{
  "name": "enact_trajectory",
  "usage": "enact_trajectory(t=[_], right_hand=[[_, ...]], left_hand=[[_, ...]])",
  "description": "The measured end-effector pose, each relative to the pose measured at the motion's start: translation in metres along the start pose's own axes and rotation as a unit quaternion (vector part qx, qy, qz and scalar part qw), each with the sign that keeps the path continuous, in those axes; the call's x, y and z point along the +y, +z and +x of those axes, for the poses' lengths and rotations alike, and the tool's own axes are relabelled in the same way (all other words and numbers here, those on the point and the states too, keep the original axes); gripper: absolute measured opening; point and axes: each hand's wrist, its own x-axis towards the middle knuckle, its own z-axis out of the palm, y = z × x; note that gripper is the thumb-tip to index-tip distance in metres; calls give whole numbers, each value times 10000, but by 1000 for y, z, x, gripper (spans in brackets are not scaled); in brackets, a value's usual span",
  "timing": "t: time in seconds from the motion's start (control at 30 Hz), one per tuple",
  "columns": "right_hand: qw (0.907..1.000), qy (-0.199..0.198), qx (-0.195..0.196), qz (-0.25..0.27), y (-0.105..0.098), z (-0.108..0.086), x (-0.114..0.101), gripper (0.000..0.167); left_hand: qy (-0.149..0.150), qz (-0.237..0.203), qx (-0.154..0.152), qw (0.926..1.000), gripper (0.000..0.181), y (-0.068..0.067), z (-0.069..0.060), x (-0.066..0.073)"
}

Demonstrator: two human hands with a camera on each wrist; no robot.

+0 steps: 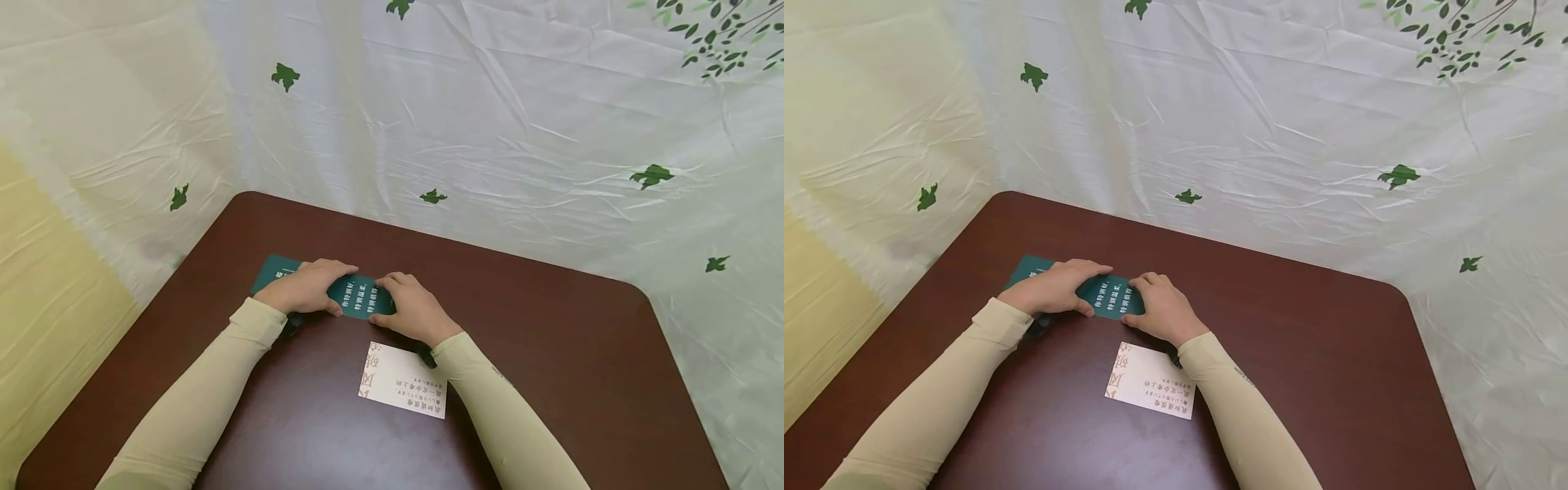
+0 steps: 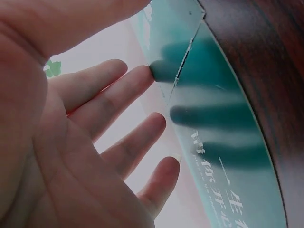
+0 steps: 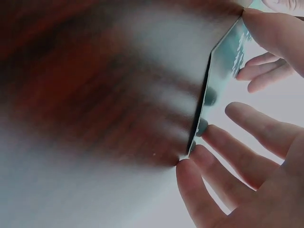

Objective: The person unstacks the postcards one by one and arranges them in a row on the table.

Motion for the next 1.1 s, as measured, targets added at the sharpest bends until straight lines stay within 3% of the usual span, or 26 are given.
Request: enact_trajectory(t=[0.33,0.5,0.7,0.87,1.1], right_hand=[[9997,101,123,162,-4,-14,4,76],[9982,204,392,401,-7,-37,13,77],[9956,281,738,511,-13,-75,21,80],[9972,358,484,449,-10,-114,17,88],[9997,177,124,-114,-1,-138,1,99]], left_hand=[[140,12,80,9999,91,2,1,10],[495,118,272,9983,93,3,-3,33],[1038,386,71,9938,93,20,-15,68],[1347,858,-252,9868,91,38,-30,93],[1573,1868,6,9697,94,53,-49,112]])
